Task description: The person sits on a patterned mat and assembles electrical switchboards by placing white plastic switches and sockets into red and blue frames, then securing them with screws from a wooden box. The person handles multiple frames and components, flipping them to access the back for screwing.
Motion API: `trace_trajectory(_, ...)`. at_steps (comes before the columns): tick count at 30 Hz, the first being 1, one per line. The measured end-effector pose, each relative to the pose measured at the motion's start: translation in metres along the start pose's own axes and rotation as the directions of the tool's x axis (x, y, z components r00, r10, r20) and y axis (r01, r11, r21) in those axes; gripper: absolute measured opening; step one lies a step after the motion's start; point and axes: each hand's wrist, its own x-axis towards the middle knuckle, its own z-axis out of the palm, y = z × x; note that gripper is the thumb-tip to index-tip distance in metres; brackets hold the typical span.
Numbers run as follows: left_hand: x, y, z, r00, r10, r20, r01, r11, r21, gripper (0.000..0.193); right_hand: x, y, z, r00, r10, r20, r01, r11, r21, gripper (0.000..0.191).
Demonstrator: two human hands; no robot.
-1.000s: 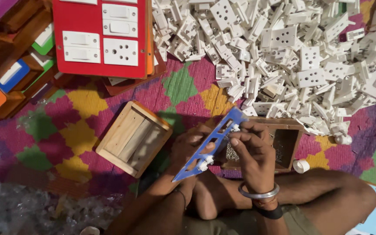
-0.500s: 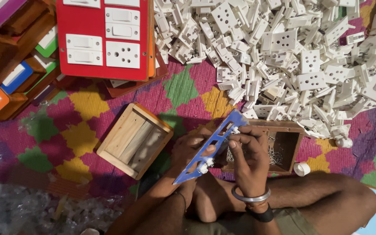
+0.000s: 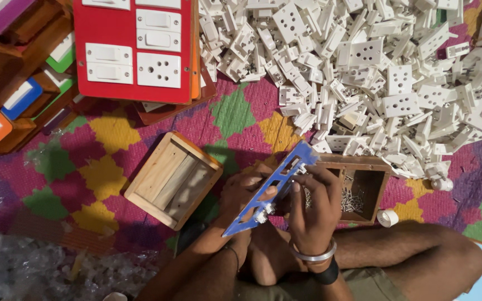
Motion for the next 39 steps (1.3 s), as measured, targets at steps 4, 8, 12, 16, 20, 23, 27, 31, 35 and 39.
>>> trace_trajectory(4, 0.002, -0.010, 0.001, 0.998, 0.064, -0.009, -0.065, 0.989, -0.130, 0.034, 0.000, -0.004, 0.001, 0.998, -0.055, -0.026, 0.054, 0.998, -0.017, 0.020)
trace_trajectory(8, 0.001, 0.000, 0.002, 1.000, 0.020, -0.010, -0.020, 1.000, 0.005, 0.038, 0.001, -0.005, 0.001, 0.996, -0.060, -0.064, 0.057, 0.997, -0.054, 0.019)
trace_trajectory(12, -0.003, 0.018, -0.001, 1.000, -0.023, -0.004, 0.023, 0.999, 0.030, 0.040, 0.003, -0.006, -0.002, 0.992, -0.108, -0.067, 0.100, 0.989, -0.112, 0.020)
trace_trajectory(16, -0.006, 0.013, -0.004, 1.000, 0.010, 0.008, -0.011, 0.994, 0.110, 0.037, 0.004, -0.006, -0.005, 0.990, -0.134, -0.052, 0.125, 0.982, -0.143, 0.019)
trace_trajectory(20, -0.005, -0.022, -0.003, 0.993, 0.115, -0.001, -0.107, 0.931, 0.349, 0.039, 0.005, -0.001, -0.002, 0.992, -0.099, -0.076, 0.091, 0.991, -0.103, 0.017)
trace_trajectory(23, -0.006, -0.047, 0.000, 0.918, 0.394, 0.045, -0.323, 0.676, 0.662, 0.038, 0.005, 0.005, 0.002, 0.994, -0.001, -0.109, 0.000, 1.000, -0.014, 0.015)
trace_trajectory(27, -0.003, -0.054, 0.003, 0.995, -0.054, -0.089, 0.091, 0.861, 0.501, 0.043, 0.006, 0.017, 0.003, 0.989, 0.144, -0.030, -0.124, 0.923, 0.366, 0.015)
trace_trajectory(31, 0.000, -0.039, 0.002, 0.998, -0.028, -0.053, 0.053, 0.842, 0.537, 0.040, 0.001, 0.031, 0.004, 1.000, -0.015, 0.002, 0.014, 0.933, 0.361, 0.023)
trace_trajectory(35, -0.003, -0.027, 0.000, 0.999, -0.013, 0.051, -0.012, 0.886, 0.464, 0.040, -0.004, 0.044, 0.007, 0.981, 0.192, -0.010, -0.170, 0.890, 0.423, 0.015)
trace_trajectory(39, -0.005, -0.033, 0.001, 0.876, 0.478, 0.072, -0.388, 0.606, 0.695, 0.034, -0.004, 0.049, 0.002, 0.989, 0.144, 0.025, -0.139, 0.874, 0.466, 0.029)
